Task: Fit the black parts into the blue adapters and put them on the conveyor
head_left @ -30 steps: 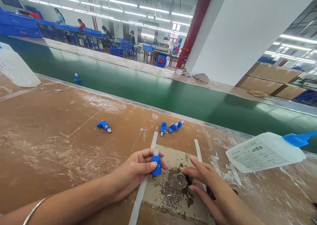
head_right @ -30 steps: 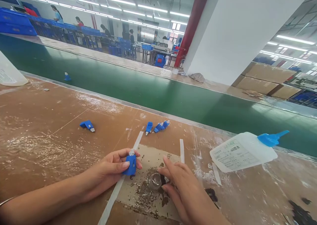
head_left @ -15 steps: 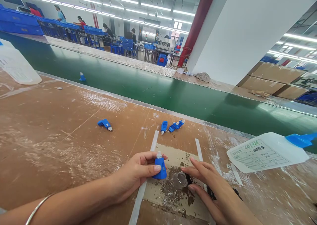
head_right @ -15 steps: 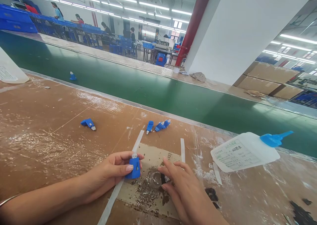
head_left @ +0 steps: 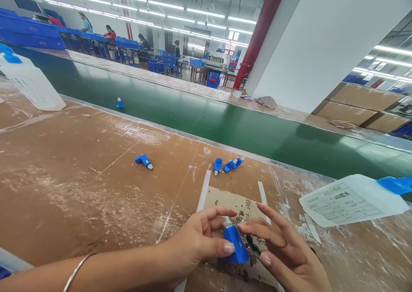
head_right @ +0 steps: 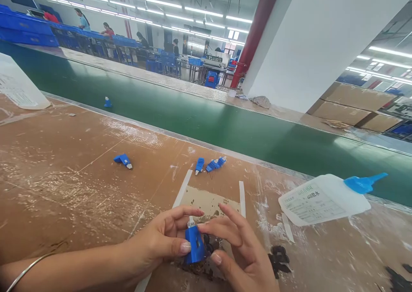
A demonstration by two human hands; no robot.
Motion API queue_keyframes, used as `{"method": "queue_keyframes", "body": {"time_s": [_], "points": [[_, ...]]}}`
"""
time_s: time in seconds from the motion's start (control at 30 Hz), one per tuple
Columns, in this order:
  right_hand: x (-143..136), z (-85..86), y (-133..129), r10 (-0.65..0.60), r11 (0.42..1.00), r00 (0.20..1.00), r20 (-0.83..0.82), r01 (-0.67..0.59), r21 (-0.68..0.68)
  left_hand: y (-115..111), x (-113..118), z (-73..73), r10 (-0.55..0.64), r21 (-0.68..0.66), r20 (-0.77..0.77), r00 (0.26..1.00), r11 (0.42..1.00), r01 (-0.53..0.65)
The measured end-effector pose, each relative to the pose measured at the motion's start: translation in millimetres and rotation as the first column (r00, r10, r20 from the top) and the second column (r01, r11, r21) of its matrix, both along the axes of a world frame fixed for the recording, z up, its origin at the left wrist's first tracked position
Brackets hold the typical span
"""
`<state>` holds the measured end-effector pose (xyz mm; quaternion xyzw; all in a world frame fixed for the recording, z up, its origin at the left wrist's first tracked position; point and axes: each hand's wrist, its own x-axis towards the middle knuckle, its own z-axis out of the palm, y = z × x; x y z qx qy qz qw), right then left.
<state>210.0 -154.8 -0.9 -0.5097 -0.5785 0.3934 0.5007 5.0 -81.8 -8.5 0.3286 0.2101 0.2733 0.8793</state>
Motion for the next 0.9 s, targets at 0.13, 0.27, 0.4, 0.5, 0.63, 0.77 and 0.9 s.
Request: {"method": "queue_keyframes", "body": {"time_s": [0.13,0.27,0.4,0.5,0.63,0.77,0.9], "points": [[-2,-4.2,-4,-0.061,0.998,0.995,0.081,0.060,0.019,-1,-1,1.6,-0.012,-0.011,0.024,1.000,1.000,0.012],[-6,-4.1,-4,-0.086,0.995,0.986,0.144,0.079,0.053,-3,0,1.0,-0.031,-0.010,0.037,0.999,0.999,0.032],[-8,3.7,3,-0.006,0.988,0.984,0.176,-0.022,0.155,-5,0,-0.8,-0.033,-0.016,0.046,0.998,0.999,0.034],[-8,12.2,9,0.067,0.957,0.975,0.211,-0.122,0.263,-5,2,-2.6,-0.024,-0.013,0.072,0.997,1.000,0.025],[-2,12.5,13,0.104,0.911,0.926,0.363,-0.235,0.338,-5,3,-4.1,-0.005,-0.022,0.087,0.996,1.000,0.007],[4,-5.4,12,0.034,0.834,0.803,0.595,-0.351,0.426,-3,-3,-1.2,0.015,-0.066,0.030,0.999,0.998,-0.013],[-6,-25.6,6,-0.120,0.747,0.700,0.704,-0.404,0.529,0,-11,5.8,-0.022,-0.062,-0.052,0.998,0.998,0.019]]}}
